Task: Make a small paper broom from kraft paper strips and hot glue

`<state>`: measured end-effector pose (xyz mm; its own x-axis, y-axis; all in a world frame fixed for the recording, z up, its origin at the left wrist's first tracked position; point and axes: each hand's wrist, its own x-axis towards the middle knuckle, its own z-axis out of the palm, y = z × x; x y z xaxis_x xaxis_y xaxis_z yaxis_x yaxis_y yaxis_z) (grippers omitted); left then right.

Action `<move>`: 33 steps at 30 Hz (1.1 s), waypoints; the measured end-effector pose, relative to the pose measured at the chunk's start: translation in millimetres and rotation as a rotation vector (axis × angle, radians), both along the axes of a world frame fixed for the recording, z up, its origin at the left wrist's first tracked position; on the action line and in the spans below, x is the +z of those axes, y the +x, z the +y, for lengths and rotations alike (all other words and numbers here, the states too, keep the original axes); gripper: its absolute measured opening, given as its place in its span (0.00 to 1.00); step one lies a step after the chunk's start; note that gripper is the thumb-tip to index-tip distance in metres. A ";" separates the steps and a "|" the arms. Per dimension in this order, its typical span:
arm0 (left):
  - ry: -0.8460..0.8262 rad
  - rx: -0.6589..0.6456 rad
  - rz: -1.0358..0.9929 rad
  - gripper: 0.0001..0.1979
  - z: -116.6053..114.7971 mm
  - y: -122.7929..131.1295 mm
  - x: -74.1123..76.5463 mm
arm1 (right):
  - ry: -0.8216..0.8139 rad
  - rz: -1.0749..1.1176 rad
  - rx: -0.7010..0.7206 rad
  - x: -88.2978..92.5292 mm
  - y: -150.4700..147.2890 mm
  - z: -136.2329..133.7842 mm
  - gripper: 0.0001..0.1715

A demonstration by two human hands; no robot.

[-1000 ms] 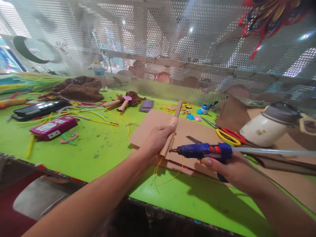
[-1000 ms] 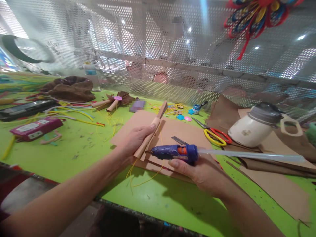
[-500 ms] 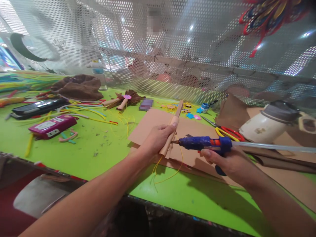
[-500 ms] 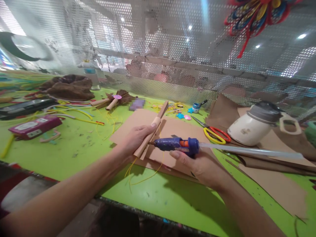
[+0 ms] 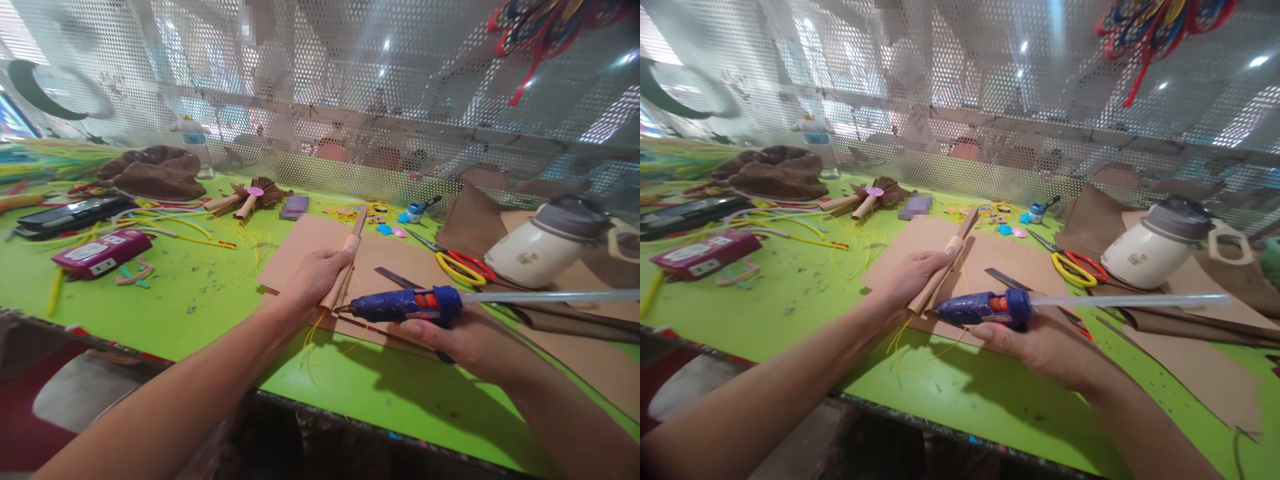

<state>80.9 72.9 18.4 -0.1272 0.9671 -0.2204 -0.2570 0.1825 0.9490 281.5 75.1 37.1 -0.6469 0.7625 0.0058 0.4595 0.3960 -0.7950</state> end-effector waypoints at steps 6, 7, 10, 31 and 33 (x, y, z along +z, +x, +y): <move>0.031 0.007 -0.036 0.11 -3.2 1.9 3.4 | -0.016 -0.032 -0.052 -0.3 4.7 1.2 0.21; 0.034 0.013 -0.029 0.12 -3.2 1.8 3.3 | 0.009 -0.030 -0.075 -1.8 5.0 2.5 0.21; 0.045 0.011 0.004 0.13 -2.6 0.8 2.0 | 0.092 -0.012 -0.125 -4.9 4.2 5.2 0.22; 0.058 0.035 0.059 0.16 -0.7 0.0 1.8 | 0.026 -0.009 -0.133 -7.2 7.5 4.5 0.25; 0.056 0.053 0.079 0.16 -0.2 -0.4 0.9 | 0.006 -0.018 -0.073 -7.2 5.9 3.7 0.24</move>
